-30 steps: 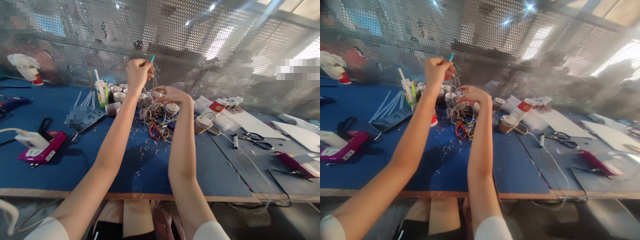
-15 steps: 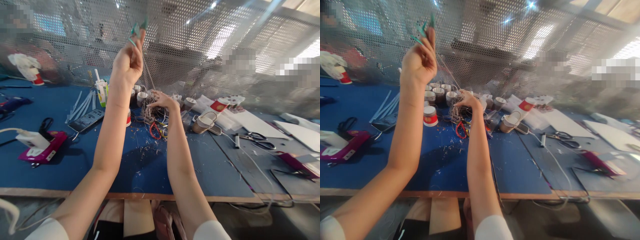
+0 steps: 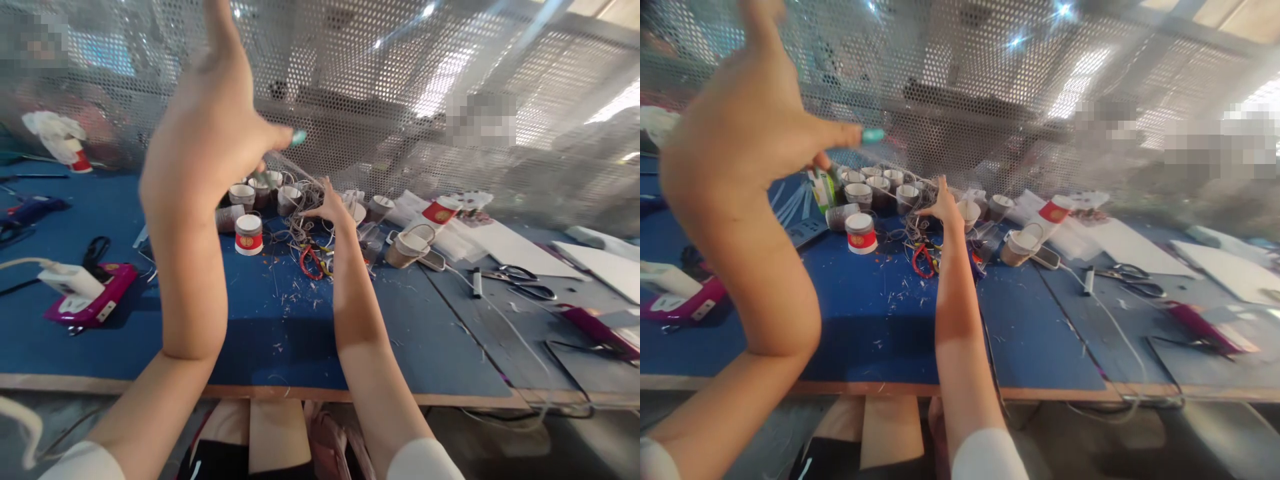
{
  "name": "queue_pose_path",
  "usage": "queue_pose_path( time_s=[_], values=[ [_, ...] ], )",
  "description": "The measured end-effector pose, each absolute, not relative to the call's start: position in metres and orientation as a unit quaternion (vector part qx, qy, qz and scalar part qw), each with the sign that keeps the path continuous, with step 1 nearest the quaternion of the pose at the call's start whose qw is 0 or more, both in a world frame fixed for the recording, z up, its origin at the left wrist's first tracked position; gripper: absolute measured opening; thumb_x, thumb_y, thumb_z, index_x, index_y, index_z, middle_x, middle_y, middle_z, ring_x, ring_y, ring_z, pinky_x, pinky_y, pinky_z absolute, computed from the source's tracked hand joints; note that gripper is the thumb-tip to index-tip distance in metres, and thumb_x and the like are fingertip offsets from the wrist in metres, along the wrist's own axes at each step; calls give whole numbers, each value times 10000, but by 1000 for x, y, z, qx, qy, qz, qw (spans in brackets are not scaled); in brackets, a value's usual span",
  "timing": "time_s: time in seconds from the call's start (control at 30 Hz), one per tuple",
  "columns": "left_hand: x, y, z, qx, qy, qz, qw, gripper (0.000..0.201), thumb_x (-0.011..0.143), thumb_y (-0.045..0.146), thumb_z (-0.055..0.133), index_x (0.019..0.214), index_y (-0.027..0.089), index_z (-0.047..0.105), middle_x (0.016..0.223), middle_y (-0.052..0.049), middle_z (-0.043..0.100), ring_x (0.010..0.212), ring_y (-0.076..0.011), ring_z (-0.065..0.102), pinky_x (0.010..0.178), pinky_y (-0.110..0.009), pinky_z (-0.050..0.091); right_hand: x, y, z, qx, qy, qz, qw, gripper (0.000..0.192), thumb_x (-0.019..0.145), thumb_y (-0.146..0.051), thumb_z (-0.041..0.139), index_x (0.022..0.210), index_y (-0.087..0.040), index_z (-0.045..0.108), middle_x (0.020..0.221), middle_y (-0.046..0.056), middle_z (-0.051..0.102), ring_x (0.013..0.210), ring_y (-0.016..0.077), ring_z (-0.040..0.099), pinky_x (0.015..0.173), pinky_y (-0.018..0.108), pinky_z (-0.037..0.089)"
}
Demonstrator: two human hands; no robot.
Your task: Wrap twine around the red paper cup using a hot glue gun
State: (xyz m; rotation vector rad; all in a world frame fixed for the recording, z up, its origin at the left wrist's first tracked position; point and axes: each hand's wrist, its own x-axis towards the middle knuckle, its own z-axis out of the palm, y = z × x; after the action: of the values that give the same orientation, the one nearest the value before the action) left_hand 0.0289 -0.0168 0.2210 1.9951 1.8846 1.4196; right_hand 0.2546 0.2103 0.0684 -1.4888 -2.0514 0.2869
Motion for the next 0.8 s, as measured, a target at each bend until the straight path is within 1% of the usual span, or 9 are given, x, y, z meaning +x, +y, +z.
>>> queue_pose_path(
  time_s=[0.07, 0.1, 0.2, 0.3, 0.43, 0.53, 0.63, 0.7, 0.8],
  values=[
    [19, -16, 221, 664, 672, 327, -10, 792, 669, 432, 842, 1323, 115, 528, 981, -105, 719, 1174, -471, 610, 1025, -616, 452, 256, 213, 67, -560, -771, 92, 288, 1366, 480, -395, 945, 1578, -132, 176, 1655, 213, 118, 1499, 415, 244, 1239, 549, 205],
    [13, -14, 222, 675, 686, 270, 1, 629, 645, 443, 849, 1142, 112, 651, 854, -88, 710, 1147, -478, 619, 1034, -634, 430, 256, 214, 66, -566, -769, 82, 286, 1352, 499, -380, 937, 1580, -121, 166, 1657, 213, 98, 1501, 410, 241, 1240, 536, 215],
    [-3, -1, 224, 744, 632, 209, 59, 278, 700, 430, 783, 757, 162, 736, 647, -35, 644, 997, -391, 684, 1045, -596, 422, 257, 215, 62, -580, -761, 53, 287, 1305, 557, -337, 907, 1582, -96, 136, 1662, 211, 71, 1513, 386, 221, 1243, 501, 231],
    [-19, 14, 220, 823, 482, 261, 149, 184, 718, 366, 764, 767, 189, 772, 694, -28, 687, 844, -269, 684, 999, -492, 477, 260, 215, 60, -577, -760, 43, 295, 1258, 590, -289, 881, 1578, -75, 132, 1658, 211, 107, 1526, 361, 194, 1252, 473, 216],
    [-33, 43, 203, 801, 365, 390, 270, 89, 686, 228, 803, 668, 179, 730, 665, -34, 674, 675, -169, 595, 908, -421, 510, 267, 215, 61, -554, -776, 50, 297, 1214, 602, -245, 858, 1577, -104, 149, 1649, 178, 191, 1507, 348, 267, 1243, 491, 237],
    [-38, 69, 188, 749, 348, 479, 297, 198, 758, 143, 736, 596, 184, 631, 576, 28, 546, 593, -102, 523, 941, -460, 491, 270, 216, 61, -553, -779, 64, 289, 1165, 612, -195, 829, 1566, -69, 172, 1620, 196, 274, 1490, 334, 313, 1236, 462, 262],
    [-36, 84, 181, 684, 342, 572, 296, 192, 795, 90, 690, 671, 184, 577, 708, 24, 593, 731, -116, 611, 977, -489, 480, 273, 215, 62, -567, -770, 63, 285, 1115, 640, -164, 784, 1560, -32, 168, 1610, 218, 288, 1479, 331, 337, 1225, 440, 286],
    [-31, 88, 180, 645, 329, 609, 322, 207, 869, 115, 615, 694, 189, 534, 759, 4, 625, 794, -136, 649, 953, -479, 503, 274, 213, 62, -570, -771, 58, 279, 1133, 646, -183, 783, 1571, -52, 142, 1619, 214, 265, 1477, 355, 333, 1214, 480, 301],
    [-18, 91, 183, 579, 328, 643, 379, 305, 972, 155, 451, 672, 201, 472, 658, 0, 587, 682, -140, 651, 896, -469, 540, 271, 210, 65, -574, -774, 54, 262, 1199, 624, -206, 815, 1591, -147, 109, 1622, 181, 281, 1440, 410, 378, 1159, 584, 355]
  ],
)
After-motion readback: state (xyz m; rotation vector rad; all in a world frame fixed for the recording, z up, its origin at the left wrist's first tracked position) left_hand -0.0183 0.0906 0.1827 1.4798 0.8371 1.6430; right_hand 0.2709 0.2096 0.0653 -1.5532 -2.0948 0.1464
